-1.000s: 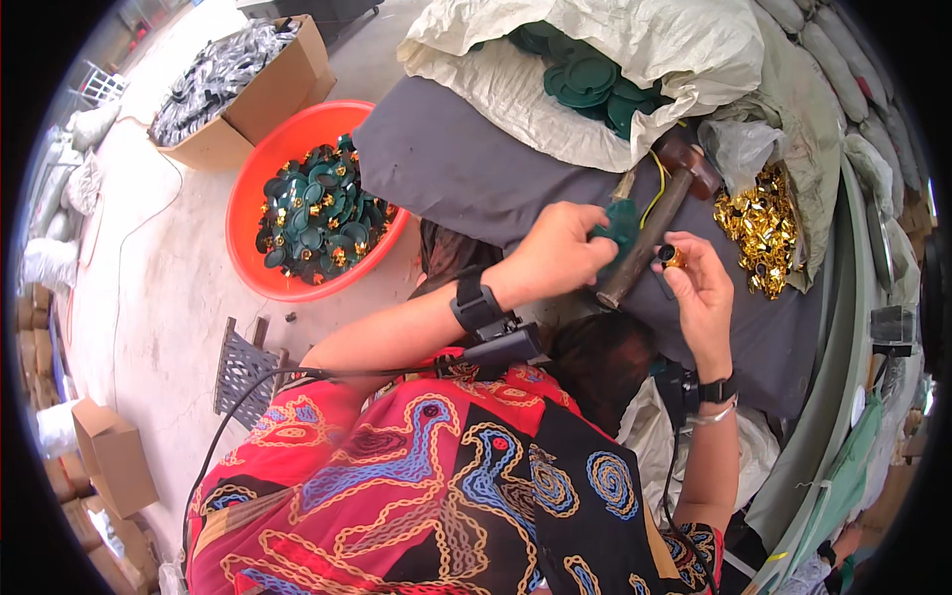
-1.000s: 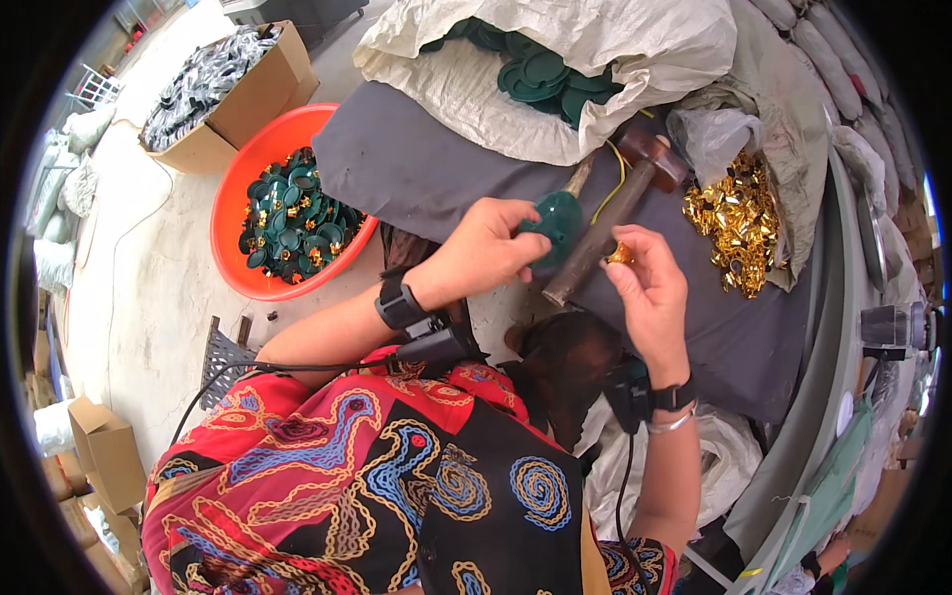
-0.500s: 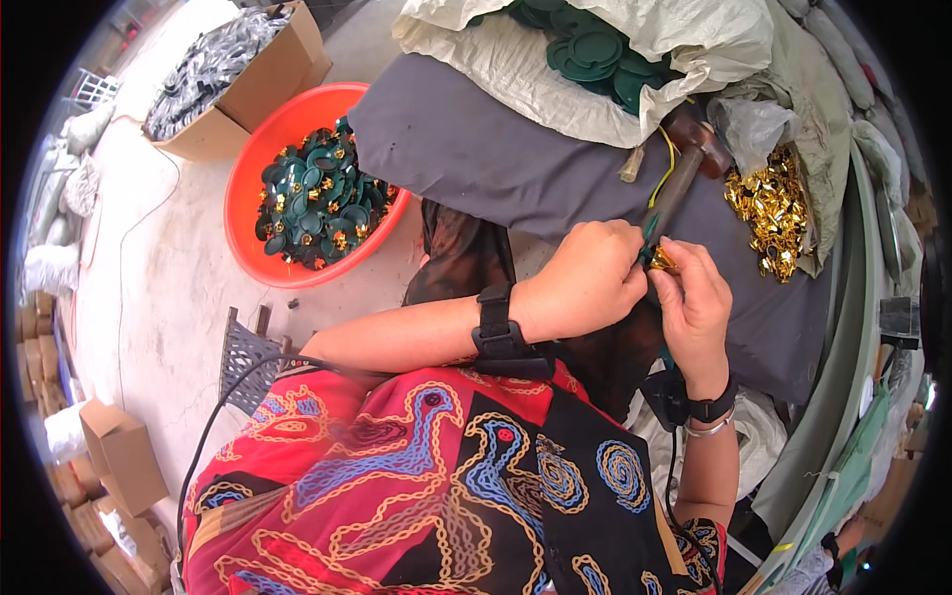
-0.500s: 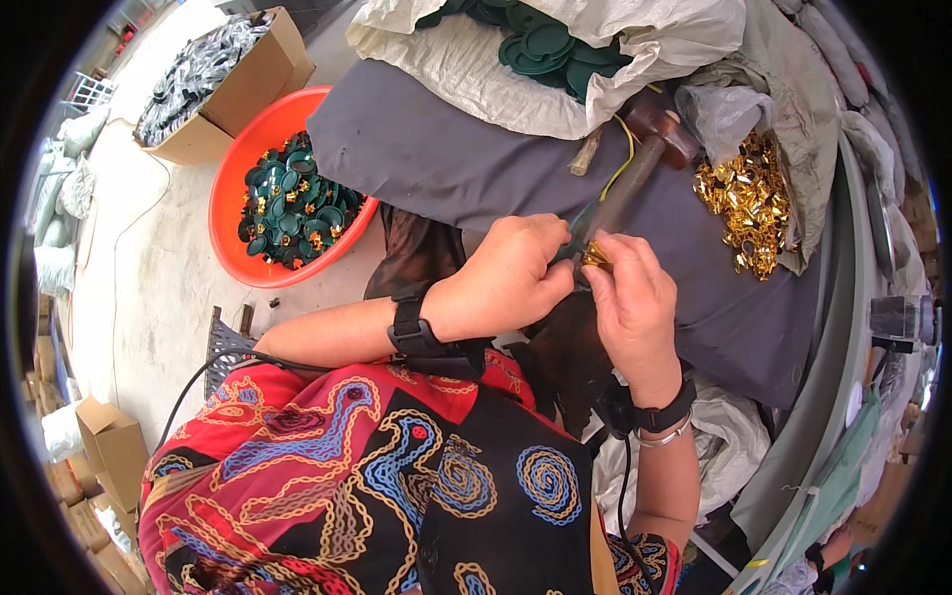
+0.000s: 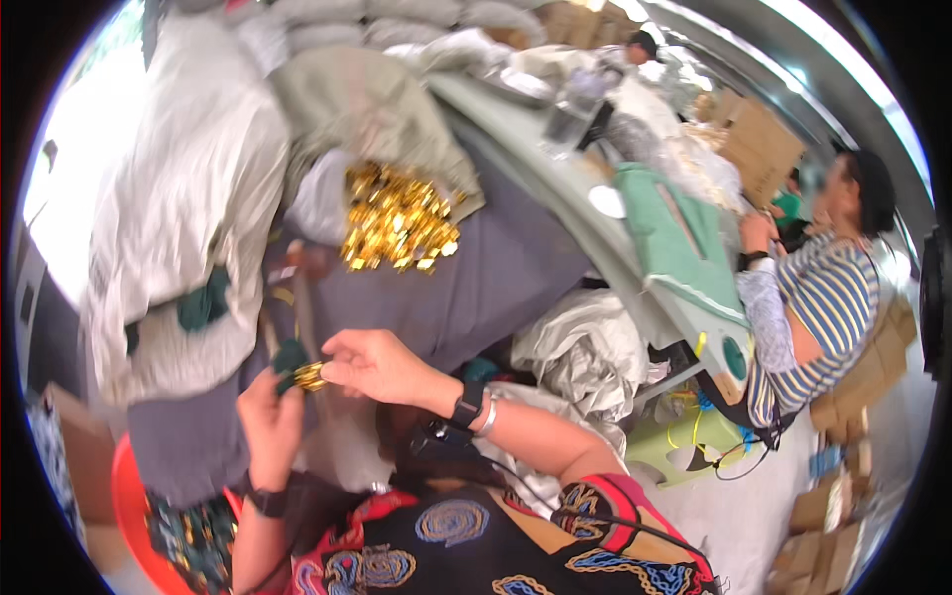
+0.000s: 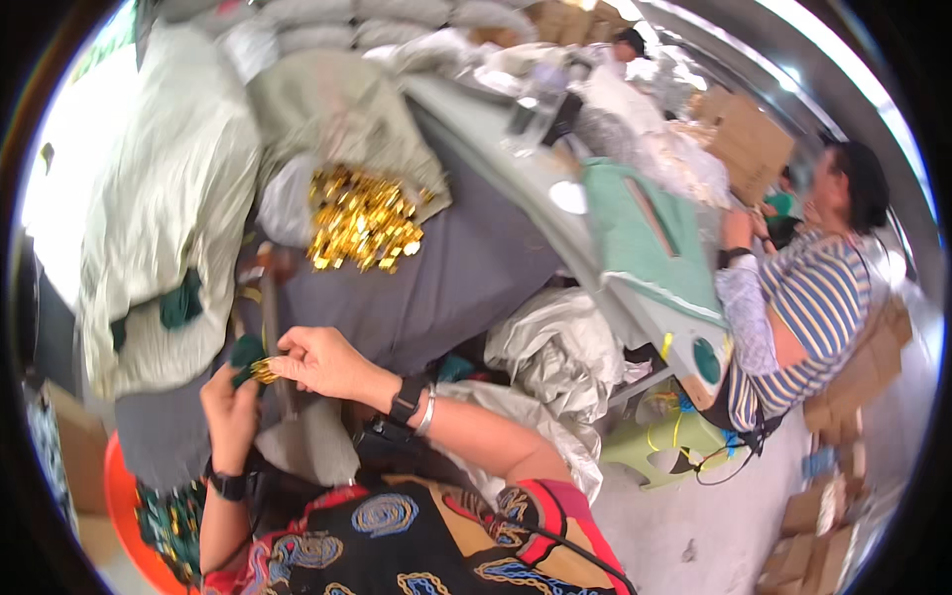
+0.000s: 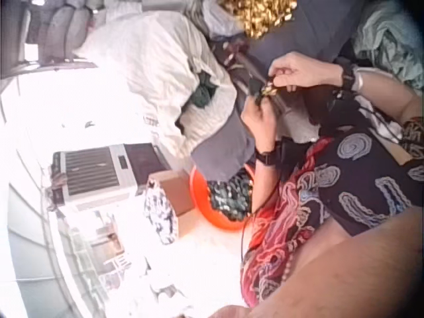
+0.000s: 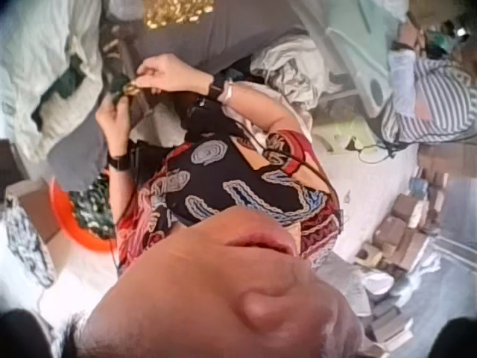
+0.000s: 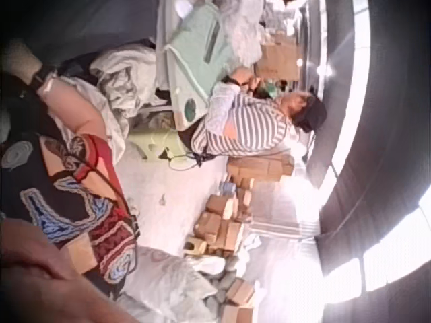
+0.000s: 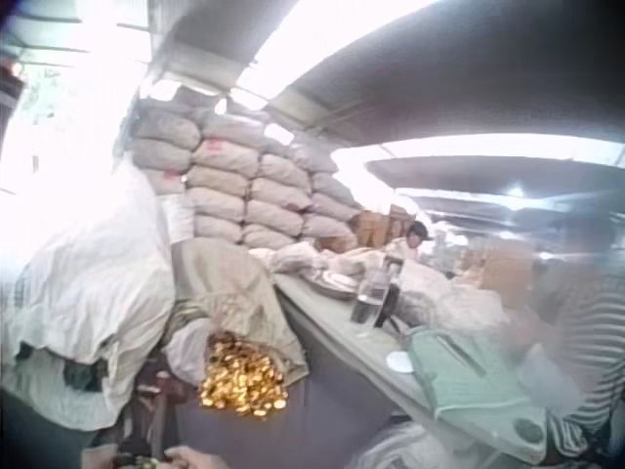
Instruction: Assembling small gold-colored plastic components onto green circular bases by hand at a factory workbench.
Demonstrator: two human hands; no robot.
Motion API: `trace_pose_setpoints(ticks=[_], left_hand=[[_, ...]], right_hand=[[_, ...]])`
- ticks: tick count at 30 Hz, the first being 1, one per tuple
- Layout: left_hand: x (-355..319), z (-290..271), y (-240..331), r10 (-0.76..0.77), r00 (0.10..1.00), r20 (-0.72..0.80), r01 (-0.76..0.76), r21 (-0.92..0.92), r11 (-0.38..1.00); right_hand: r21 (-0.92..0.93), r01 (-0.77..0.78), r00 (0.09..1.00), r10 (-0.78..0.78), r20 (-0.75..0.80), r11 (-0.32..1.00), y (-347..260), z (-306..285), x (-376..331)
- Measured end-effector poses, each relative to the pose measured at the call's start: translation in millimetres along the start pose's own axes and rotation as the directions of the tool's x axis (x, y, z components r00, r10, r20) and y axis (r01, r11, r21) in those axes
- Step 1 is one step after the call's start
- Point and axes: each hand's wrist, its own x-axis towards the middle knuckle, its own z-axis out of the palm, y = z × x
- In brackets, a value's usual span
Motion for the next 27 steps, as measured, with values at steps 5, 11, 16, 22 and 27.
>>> trace_pose_setpoints(ticks=[5, 11, 16, 22, 27], left_hand=[[22, -22, -56, -0.459, 0.853, -0.249, 0.285, -0.515, 0.808], [10, -36, -113, -0.281, 0.958, -0.062, 0.235, -0.392, 0.889], [9, -26, -104, -0.356, 0.922, -0.152, 0.289, -0.343, 0.894], [9, -19, -102, -0.351, 0.923, -0.157, 0.287, -0.327, 0.901], [6, -19, -93, -0.342, 0.924, -0.171, 0.275, -0.326, 0.905]], right_hand=[[-0.652, 0.006, 0.898, -0.291, -0.330, 0.758, 60, -83, 4], [-0.914, 0.108, 0.830, -0.541, -0.134, 0.391, 75, -64, 1], [-0.901, 0.083, 0.842, -0.513, -0.165, 0.426, 70, -69, 9], [-0.914, 0.087, 0.835, -0.529, -0.150, 0.396, 72, -78, 8], [-0.915, 0.087, 0.842, -0.520, -0.144, 0.394, 71, -74, 5]])
